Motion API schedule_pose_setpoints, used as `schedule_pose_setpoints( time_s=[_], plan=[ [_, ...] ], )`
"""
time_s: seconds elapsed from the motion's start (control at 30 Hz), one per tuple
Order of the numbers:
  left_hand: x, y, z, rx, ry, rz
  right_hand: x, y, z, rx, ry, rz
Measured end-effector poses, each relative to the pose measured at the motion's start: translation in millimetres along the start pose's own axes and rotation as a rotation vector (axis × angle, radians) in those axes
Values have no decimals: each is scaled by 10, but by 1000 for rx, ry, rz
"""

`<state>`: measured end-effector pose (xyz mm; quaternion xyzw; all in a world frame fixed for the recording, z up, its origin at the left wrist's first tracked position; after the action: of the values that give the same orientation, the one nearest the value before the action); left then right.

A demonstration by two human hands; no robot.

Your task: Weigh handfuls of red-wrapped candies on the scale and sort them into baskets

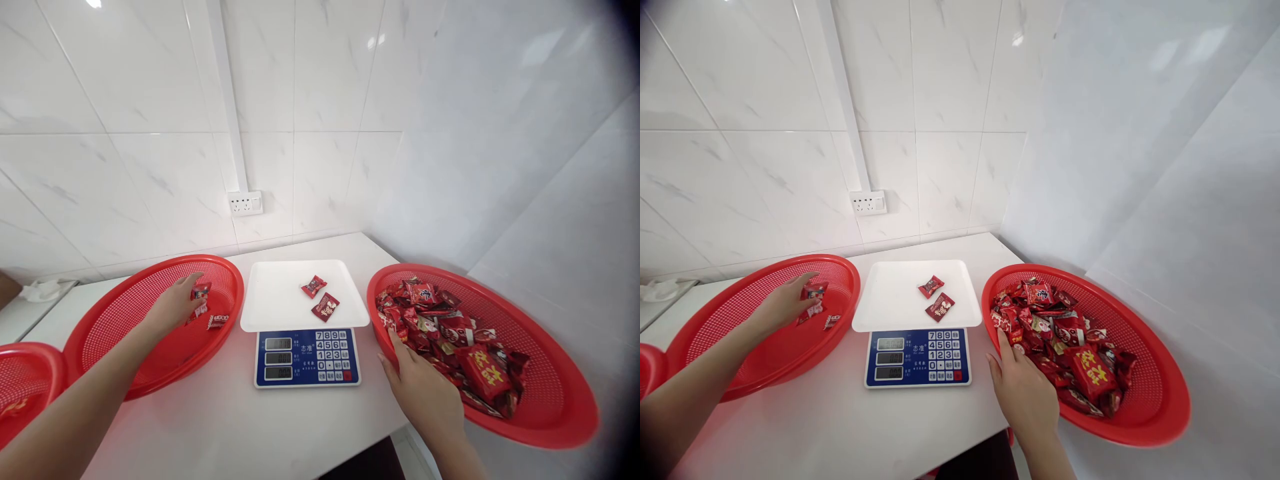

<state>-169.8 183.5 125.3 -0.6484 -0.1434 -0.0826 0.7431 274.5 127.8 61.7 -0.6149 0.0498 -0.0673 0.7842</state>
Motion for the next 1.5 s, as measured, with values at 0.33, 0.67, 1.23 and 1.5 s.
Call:
schedule_pose_setpoints(
  time_s=[0.33,0.67,1.23,1.5],
  plan=[
    [784,146,154,-63,214,56,9,1,3,-3,11,4],
    [2190,942,372,-213,513,16,-9,-26,-6,-1,7,-25],
    [1240,171,233,-85,362,273,-19,-12,-4,28,-40,10],
    [1246,204,75,-157,356,251,-24,-45,-5,33,-45,21]
  ],
)
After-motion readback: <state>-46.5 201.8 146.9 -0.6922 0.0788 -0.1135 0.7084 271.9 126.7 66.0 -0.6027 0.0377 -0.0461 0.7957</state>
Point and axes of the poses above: each hand's wrist, its own z-axis towards the middle knuckle, its own y-axis out of the palm, x = y × z, the point moved 9 cm from there along z, towards the middle knuckle, and after that the axes turned 6 degrees about y, right-handed, at the moved point
